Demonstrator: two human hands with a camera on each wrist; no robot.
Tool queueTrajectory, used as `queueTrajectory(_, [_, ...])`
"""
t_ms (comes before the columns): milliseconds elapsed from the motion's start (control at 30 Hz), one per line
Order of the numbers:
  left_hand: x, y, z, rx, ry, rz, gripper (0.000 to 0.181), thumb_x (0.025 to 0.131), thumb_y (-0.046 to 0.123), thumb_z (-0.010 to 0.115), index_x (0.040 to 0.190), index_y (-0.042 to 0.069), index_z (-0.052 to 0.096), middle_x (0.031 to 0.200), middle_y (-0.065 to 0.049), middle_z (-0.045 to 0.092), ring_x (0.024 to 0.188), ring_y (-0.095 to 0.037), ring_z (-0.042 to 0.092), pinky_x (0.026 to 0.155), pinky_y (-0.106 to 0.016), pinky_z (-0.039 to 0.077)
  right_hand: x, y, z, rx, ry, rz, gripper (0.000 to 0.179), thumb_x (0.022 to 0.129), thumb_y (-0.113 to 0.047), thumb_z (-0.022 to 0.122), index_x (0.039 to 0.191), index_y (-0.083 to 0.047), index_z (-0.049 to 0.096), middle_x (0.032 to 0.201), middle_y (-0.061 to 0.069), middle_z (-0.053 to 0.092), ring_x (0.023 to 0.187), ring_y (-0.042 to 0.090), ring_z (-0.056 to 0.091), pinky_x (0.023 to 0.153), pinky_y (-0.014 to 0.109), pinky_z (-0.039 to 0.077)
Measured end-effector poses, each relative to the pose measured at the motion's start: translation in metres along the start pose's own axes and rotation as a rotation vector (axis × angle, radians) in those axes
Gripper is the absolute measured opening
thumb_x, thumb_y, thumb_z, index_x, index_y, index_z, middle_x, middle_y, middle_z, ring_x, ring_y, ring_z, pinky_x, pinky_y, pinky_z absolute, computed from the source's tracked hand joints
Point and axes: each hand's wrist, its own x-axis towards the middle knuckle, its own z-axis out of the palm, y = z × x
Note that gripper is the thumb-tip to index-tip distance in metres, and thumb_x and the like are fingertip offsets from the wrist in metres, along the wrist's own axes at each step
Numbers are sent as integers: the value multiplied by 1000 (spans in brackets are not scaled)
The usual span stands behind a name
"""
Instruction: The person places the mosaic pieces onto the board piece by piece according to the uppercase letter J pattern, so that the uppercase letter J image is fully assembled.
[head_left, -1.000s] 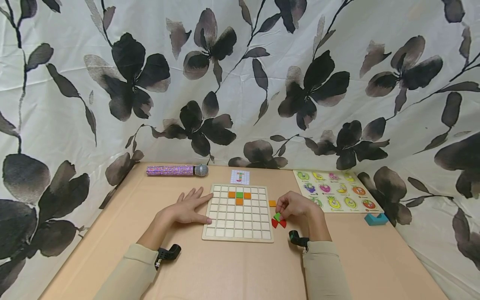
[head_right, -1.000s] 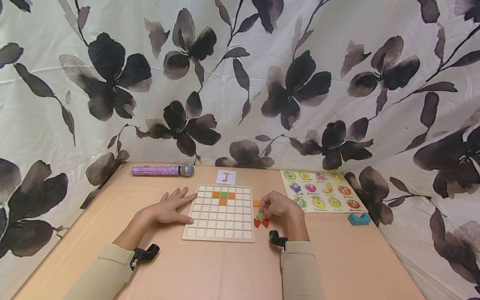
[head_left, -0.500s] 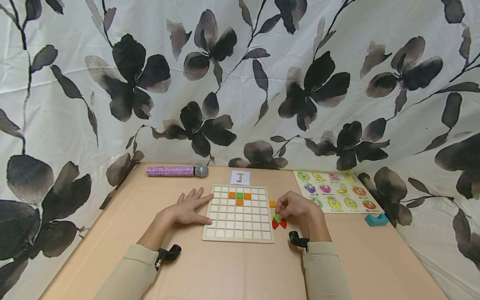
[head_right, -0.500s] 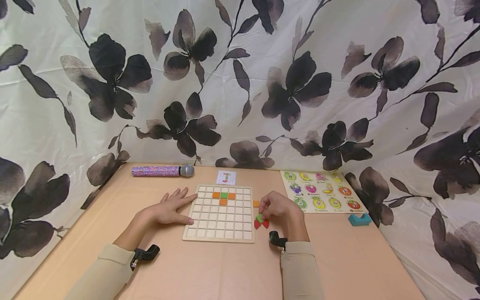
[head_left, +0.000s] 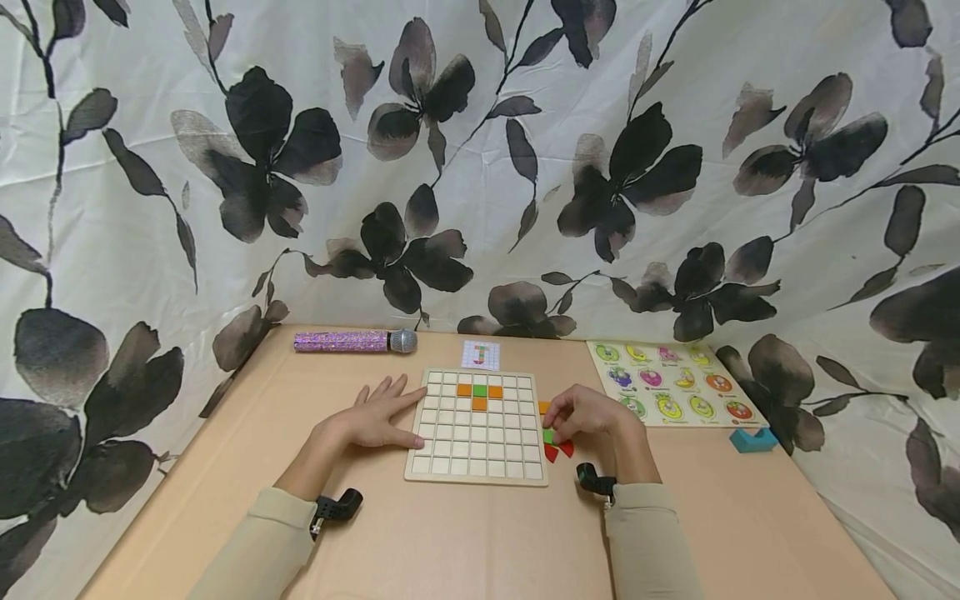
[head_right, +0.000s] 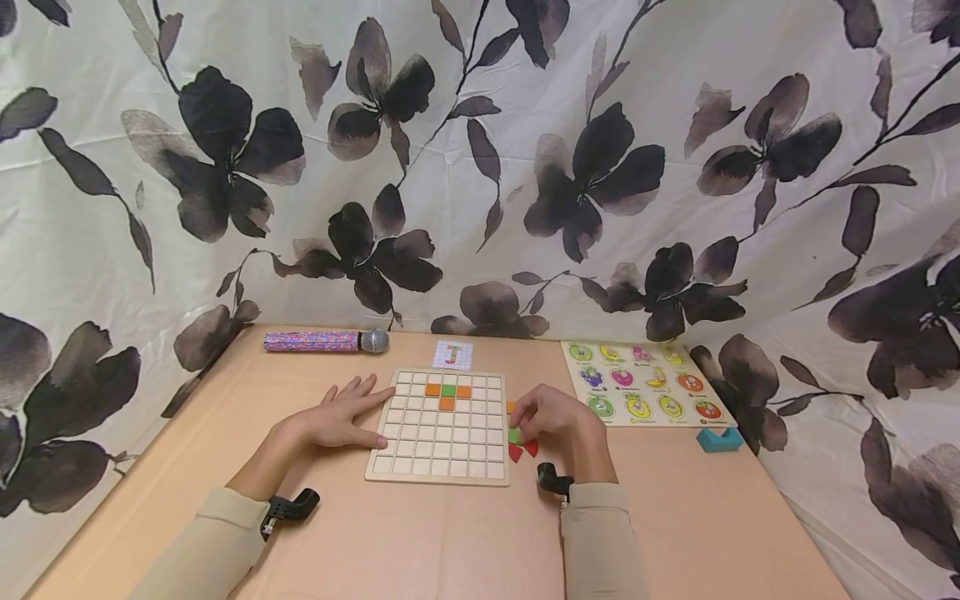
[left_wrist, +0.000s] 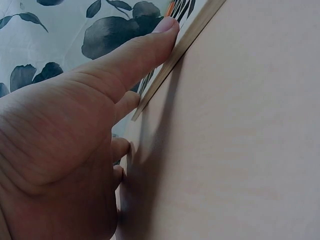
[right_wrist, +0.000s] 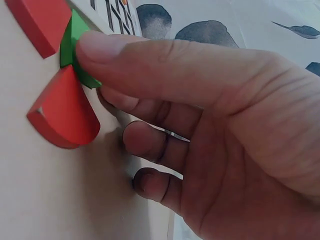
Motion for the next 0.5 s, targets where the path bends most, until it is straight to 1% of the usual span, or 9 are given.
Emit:
queueTrajectory(33, [0, 0, 0, 7, 0, -3, 100, 85, 67, 73, 165, 23, 32, 173, -28, 4, 159, -52, -4, 122, -74, -8, 0, 0, 1, -2, 0, 3, 18, 81, 2, 85, 98, -1, 78, 79, 4, 70, 75, 16, 58, 70, 25, 50])
queueTrajectory(67, [0, 3, -2, 17, -6, -15, 101, 85, 66, 74, 165, 23, 32, 173, -27, 4, 159, -51, -4, 123, -74, -8, 0, -1, 1, -2, 1, 9, 18, 81, 2, 85, 98, -2, 78, 79, 4, 69, 75, 16, 58, 71, 26, 50])
queueTrajectory(267, [3, 0, -1, 37, 1, -25, 99, 86, 64, 75, 165, 23, 31, 173, -26, 6, 159, -51, -2, 123, -74, -5, 1, -2, 3, -9, 22, 24, 21, 79, 4, 84, 99, 0, 78, 79, 4, 68, 76, 18, 57, 74, 29, 49])
queueTrajectory(500, [2, 1, -1, 39, 1, -26, 100, 85, 66, 74, 165, 24, 31, 173, -25, 6, 160, -50, -2, 123, -74, -5, 1, -3, 3, -28, 46, 35, 20, 80, 2, 85, 100, -1, 79, 83, 7, 69, 78, 18, 58, 72, 26, 50])
